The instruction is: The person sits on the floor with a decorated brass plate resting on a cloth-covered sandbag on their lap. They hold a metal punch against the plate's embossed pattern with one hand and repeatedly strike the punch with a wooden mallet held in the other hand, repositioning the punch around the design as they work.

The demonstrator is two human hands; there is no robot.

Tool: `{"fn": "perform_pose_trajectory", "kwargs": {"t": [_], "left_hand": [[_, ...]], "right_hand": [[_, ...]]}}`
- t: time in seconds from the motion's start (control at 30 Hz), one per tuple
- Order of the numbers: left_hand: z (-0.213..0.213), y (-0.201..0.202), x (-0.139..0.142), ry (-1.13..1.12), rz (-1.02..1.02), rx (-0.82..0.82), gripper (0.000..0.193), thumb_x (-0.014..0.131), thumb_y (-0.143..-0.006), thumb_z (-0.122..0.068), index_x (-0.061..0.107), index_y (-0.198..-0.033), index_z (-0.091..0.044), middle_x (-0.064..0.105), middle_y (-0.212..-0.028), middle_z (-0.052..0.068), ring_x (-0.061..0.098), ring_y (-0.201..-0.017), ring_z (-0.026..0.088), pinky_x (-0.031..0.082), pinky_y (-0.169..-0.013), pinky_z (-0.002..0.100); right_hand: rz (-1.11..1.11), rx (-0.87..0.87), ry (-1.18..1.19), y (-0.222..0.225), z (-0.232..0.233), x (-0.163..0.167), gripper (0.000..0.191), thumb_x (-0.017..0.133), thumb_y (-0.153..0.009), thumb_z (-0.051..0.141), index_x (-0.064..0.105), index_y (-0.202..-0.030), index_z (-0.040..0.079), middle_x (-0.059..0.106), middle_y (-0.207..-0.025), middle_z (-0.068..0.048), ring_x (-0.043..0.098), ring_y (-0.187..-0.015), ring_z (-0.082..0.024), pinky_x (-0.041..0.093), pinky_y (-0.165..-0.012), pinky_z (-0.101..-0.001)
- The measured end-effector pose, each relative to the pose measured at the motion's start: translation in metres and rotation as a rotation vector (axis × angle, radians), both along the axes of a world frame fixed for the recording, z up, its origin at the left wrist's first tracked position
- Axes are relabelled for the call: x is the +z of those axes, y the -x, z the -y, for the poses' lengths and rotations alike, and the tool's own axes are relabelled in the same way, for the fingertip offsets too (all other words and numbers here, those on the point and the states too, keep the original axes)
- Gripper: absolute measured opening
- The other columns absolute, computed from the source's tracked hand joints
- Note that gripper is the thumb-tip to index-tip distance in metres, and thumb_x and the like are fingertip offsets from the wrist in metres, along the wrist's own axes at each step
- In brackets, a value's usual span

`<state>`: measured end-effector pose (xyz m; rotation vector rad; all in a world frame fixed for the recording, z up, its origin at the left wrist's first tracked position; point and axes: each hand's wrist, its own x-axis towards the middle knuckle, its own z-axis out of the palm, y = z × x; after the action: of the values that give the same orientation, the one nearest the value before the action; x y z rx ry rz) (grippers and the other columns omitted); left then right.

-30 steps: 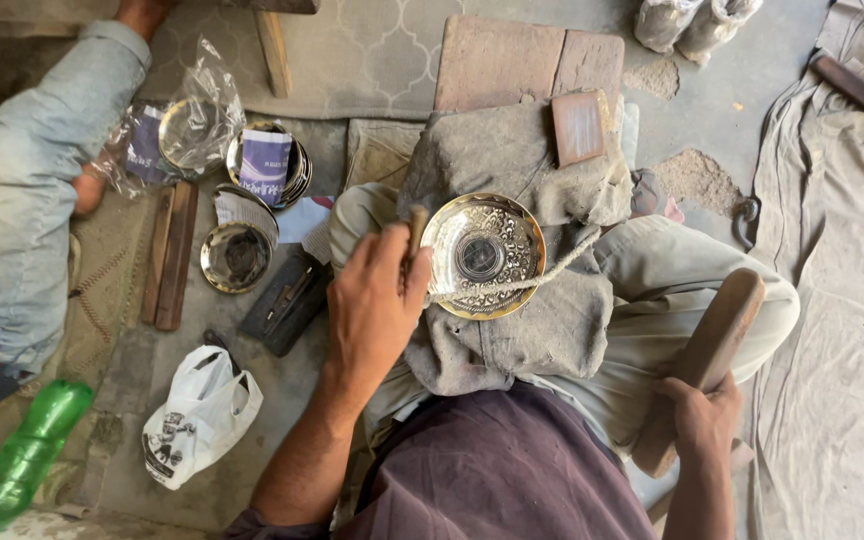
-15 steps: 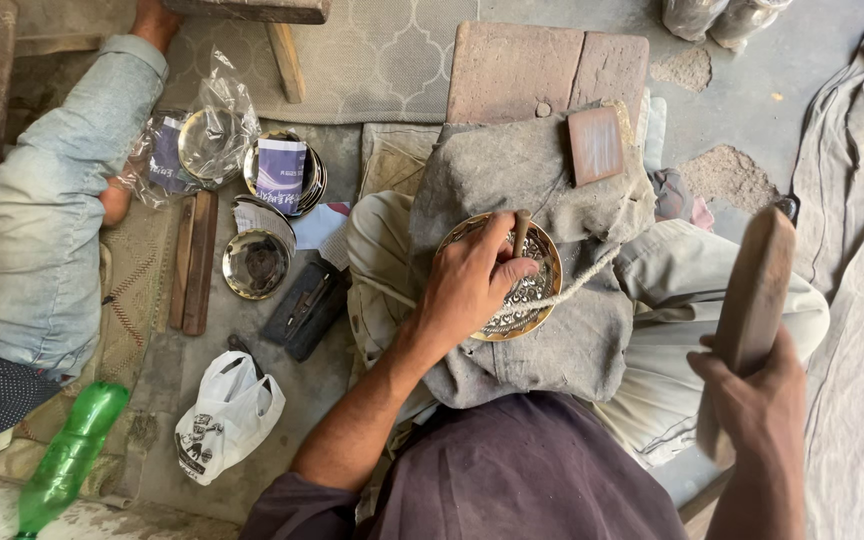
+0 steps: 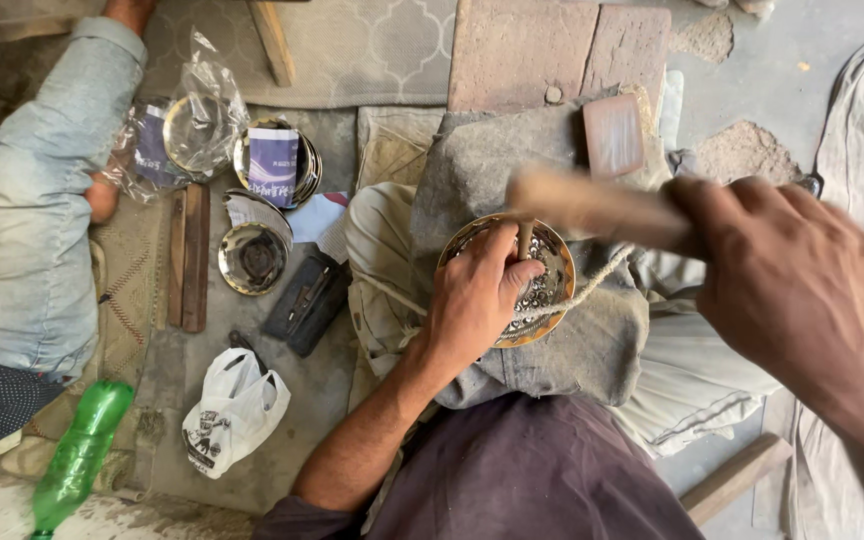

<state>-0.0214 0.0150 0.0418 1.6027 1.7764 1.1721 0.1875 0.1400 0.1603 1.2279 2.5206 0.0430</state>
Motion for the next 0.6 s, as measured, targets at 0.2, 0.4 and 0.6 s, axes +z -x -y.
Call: {"fn": "perform_pose_trajectory", "kwargs": {"t": [0.2, 0.4, 0.6], "left_hand": [[0.000, 0.001, -0.005, 0.074, 0.026, -0.038, 0.043, 0.072, -0.097, -0.025, 0.055, -0.129, -0.002, 0.072, -0.095, 0.014, 0.074, -0.084, 0.030, 0.058, -0.070, 0.043], [-0.004, 0.003, -0.008, 0.104, 0.005, -0.069, 0.041, 0.071, -0.098, -0.024, 0.054, -0.128, -0.002, 0.073, -0.096, 0.015, 0.075, -0.083, 0.029, 0.060, -0.067, 0.042], [-0.004, 0.003, -0.017, 0.079, 0.020, -0.116, 0.038, 0.068, -0.101, -0.027, 0.054, -0.128, -0.003, 0.071, -0.093, 0.010, 0.076, -0.081, 0.021, 0.064, -0.064, 0.034]], "right_hand": [[-0.164, -0.017, -0.040, -0.006, 0.002, -0.002, 0.036, 0.064, -0.098, 0.013, 0.068, -0.133, 0.010, 0.075, -0.097, -0.014, 0.069, -0.073, -0.025, 0.058, -0.069, -0.0405], [-0.280, -0.204, 0.128, -0.011, -0.003, -0.002, 0.050, 0.063, -0.097, 0.012, 0.059, -0.146, 0.003, 0.071, -0.109, -0.020, 0.070, -0.076, -0.028, 0.059, -0.063, -0.0410], [-0.392, -0.181, 0.174, -0.016, -0.002, -0.006, 0.043, 0.058, -0.096, 0.003, 0.062, -0.138, -0.001, 0.071, -0.105, -0.024, 0.070, -0.073, -0.032, 0.061, -0.065, -0.0452]]}}
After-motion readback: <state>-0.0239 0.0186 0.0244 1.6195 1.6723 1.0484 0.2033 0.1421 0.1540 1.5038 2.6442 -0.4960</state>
